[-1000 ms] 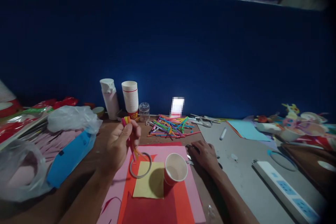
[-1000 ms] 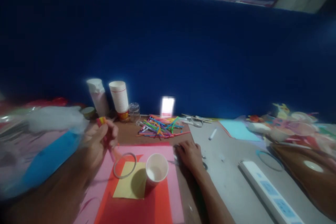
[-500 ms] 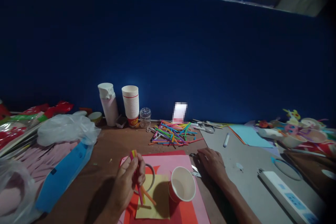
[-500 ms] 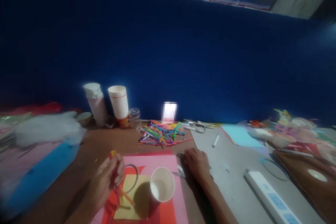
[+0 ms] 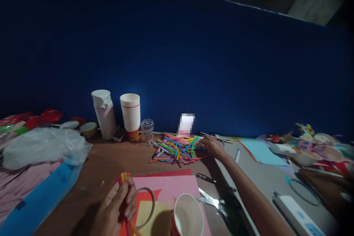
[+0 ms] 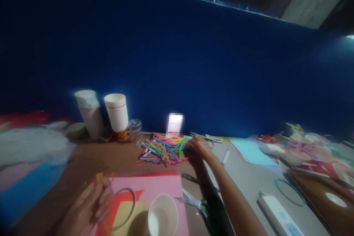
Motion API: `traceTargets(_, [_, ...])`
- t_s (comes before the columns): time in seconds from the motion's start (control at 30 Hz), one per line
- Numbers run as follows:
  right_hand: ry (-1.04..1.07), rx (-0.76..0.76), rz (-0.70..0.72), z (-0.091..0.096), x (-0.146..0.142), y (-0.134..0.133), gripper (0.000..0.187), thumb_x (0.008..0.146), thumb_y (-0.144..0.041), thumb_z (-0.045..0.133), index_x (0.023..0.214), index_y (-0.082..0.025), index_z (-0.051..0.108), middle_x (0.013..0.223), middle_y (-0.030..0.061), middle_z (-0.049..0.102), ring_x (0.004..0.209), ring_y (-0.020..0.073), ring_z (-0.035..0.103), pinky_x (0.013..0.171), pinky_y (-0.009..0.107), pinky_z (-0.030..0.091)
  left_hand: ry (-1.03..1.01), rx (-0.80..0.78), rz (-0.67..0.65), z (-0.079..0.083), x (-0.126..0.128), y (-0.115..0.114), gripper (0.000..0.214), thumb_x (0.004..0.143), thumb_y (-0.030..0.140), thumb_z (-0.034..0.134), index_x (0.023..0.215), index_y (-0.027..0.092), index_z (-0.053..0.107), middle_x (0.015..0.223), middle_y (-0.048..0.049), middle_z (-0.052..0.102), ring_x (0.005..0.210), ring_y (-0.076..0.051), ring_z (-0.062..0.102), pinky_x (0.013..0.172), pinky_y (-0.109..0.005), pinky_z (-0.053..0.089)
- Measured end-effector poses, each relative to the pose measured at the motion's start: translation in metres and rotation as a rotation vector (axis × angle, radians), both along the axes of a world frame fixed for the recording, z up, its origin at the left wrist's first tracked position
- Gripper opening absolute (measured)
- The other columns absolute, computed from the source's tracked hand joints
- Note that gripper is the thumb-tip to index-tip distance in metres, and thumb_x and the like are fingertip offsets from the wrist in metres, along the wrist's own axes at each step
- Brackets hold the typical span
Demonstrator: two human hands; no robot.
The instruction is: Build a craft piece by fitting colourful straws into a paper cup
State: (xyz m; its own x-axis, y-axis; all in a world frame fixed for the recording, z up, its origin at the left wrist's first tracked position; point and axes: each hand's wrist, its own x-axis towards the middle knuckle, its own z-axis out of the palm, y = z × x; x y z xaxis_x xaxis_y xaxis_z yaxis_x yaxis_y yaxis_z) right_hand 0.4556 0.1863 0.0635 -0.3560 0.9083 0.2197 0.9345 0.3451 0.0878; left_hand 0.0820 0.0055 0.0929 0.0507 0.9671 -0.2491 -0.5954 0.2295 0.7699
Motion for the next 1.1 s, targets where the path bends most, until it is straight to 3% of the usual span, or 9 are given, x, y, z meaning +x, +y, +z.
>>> traceTargets(0.17, [-0.006, -0.102, 0.158, 0.005, 0.001, 0.008, 0.026, 0.088, -0.028, 0.041, 0.093, -0.026, 0.067, 0.084, 0.0039, 0.06, 0.08, 0.0152, 0.052, 0.072, 0.023, 0.036, 0.023, -0.07, 0.006, 0.003, 0.0, 0.003, 0.035, 0.067, 0.047, 0.066, 0.069, 0.019, 0.045, 0.05, 0.0066, 0.037, 0.038, -0.004, 0.029, 0.037, -0.018, 0.026])
traceTargets(0.37, [0.013, -0.151, 0.204, 0.011, 0.006, 0.007, 0.026, 0.082, -0.021, 0.048, 0.101, -0.027, 0.064, 0.095, 0.0044, 0.057, 0.084, 0.0148, 0.053, 0.072, 0.022, 0.037, 0.006, -0.109, -0.011, -0.008, -0.003, 0.007, 0.035, 0.067, 0.045, 0.066, 0.066, 0.018, 0.044, 0.05, 0.006, 0.039, 0.038, -0.004, 0.03, 0.037, -0.018, 0.026])
traceTargets(0.57, [0.009, -0.117, 0.169, 0.015, 0.003, 0.001, 0.021, 0.084, -0.033, 0.048, 0.087, -0.022, 0.066, 0.091, 0.0048, 0.058, 0.086, 0.0163, 0.052, 0.074, 0.024, 0.037, 0.001, -0.078, 0.003, -0.011, -0.003, 0.008, 0.031, 0.071, 0.043, 0.064, 0.066, 0.019, 0.045, 0.05, 0.0054, 0.039, 0.038, -0.004, 0.029, 0.036, -0.018, 0.026])
traceTargets(0.73, [-0.009, -0.073, 0.06, 0.024, 0.0, -0.008, 0.016, 0.078, -0.028, 0.052, 0.078, -0.018, 0.064, 0.083, 0.0064, 0.061, 0.085, 0.0195, 0.054, 0.075, 0.028, 0.035, -0.023, -0.094, -0.002, -0.013, -0.003, 0.009, 0.028, 0.071, 0.041, 0.064, 0.07, 0.019, 0.046, 0.051, 0.0056, 0.04, 0.038, -0.005, 0.031, 0.037, -0.018, 0.027])
traceTargets(0.87, [-0.021, -0.052, -0.057, 0.032, 0.005, -0.033, 0.014, 0.074, -0.025, 0.052, 0.07, -0.017, 0.063, 0.075, 0.0066, 0.062, 0.077, 0.0211, 0.056, 0.07, 0.03, 0.033, -0.058, -0.077, -0.013, -0.012, -0.005, 0.008, 0.027, 0.071, 0.041, 0.064, 0.074, 0.02, 0.047, 0.051, 0.0057, 0.04, 0.039, -0.005, 0.032, 0.039, -0.019, 0.029])
traceTargets(1.1, [0.116, -0.005, -0.086, 0.036, 0.001, -0.116, 0.009, 0.075, -0.022, 0.051, 0.075, -0.02, 0.06, 0.076, 0.0026, 0.061, 0.078, 0.0188, 0.054, 0.071, 0.03, 0.032, -0.06, 0.015, -0.036, -0.007, -0.01, 0.003, 0.019, 0.078, 0.036, 0.057, 0.076, 0.02, 0.049, 0.054, 0.0055, 0.039, 0.04, -0.005, 0.032, 0.039, -0.018, 0.03])
